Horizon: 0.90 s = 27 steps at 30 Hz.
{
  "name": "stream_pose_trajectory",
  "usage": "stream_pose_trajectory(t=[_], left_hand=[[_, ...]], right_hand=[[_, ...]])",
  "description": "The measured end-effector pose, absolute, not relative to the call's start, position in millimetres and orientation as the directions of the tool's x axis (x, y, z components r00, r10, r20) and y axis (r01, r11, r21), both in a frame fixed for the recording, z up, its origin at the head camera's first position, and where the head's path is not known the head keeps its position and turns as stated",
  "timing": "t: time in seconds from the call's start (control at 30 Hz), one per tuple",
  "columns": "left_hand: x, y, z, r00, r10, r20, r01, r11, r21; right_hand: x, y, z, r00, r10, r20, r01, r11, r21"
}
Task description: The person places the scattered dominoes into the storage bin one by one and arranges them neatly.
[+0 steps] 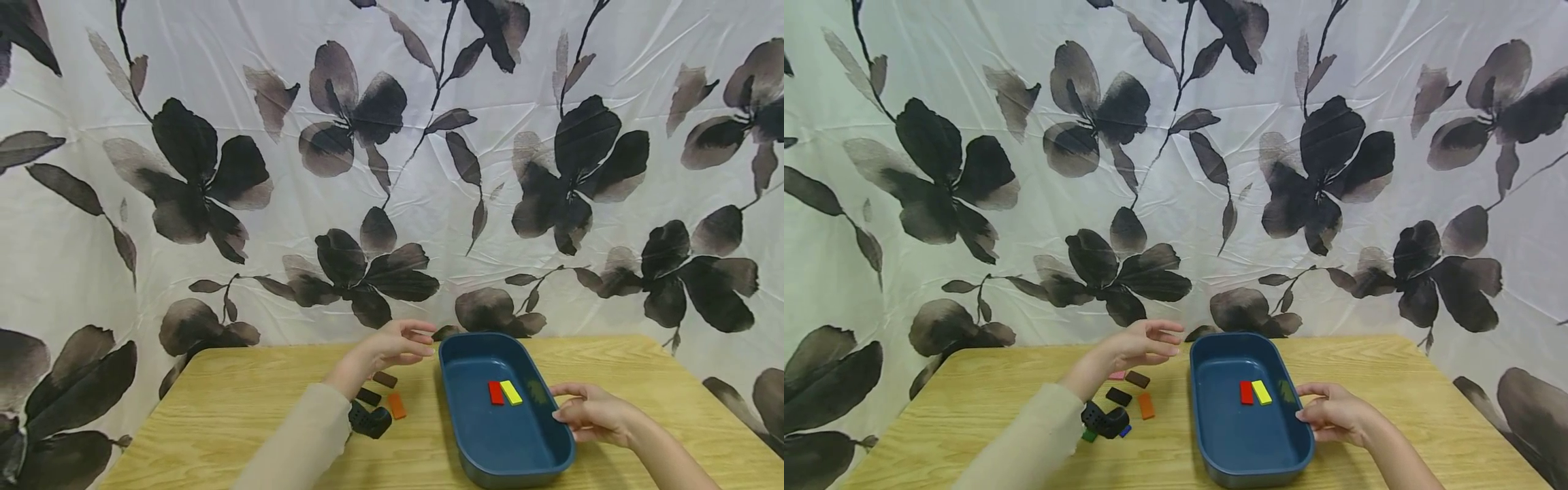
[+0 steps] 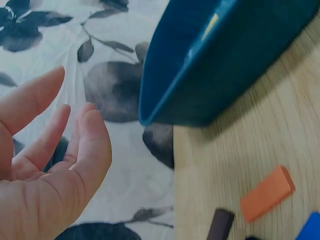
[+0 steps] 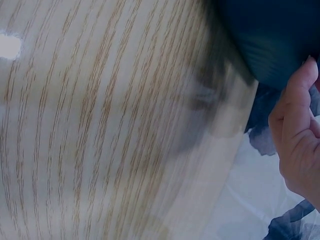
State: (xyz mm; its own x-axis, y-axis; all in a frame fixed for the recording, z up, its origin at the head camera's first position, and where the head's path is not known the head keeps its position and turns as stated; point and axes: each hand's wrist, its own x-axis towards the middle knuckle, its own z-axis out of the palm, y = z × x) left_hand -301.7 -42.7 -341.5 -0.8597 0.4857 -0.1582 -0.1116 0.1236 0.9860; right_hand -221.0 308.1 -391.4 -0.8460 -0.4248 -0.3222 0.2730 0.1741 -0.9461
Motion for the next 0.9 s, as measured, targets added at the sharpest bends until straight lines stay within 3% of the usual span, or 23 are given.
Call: stream_pose_trajectory(t=[0.43,0.9], left_hand=[[-298.1,-89.9,-356.1,-0.853,0.506,-0.126,-0.064,0.138,0.988],[-273.7,-142.1,-381.8,-0.906,0.404,-0.123,-0.028,0.233,0.972]], right_hand=[[-220.0,308.3,-394.4,-0.847,-0.430,-0.313,0.272,0.154,-0.950],[-219.6,310.6,-396.4,-0.848,-0.441,-0.296,0.263,0.136,-0.955]])
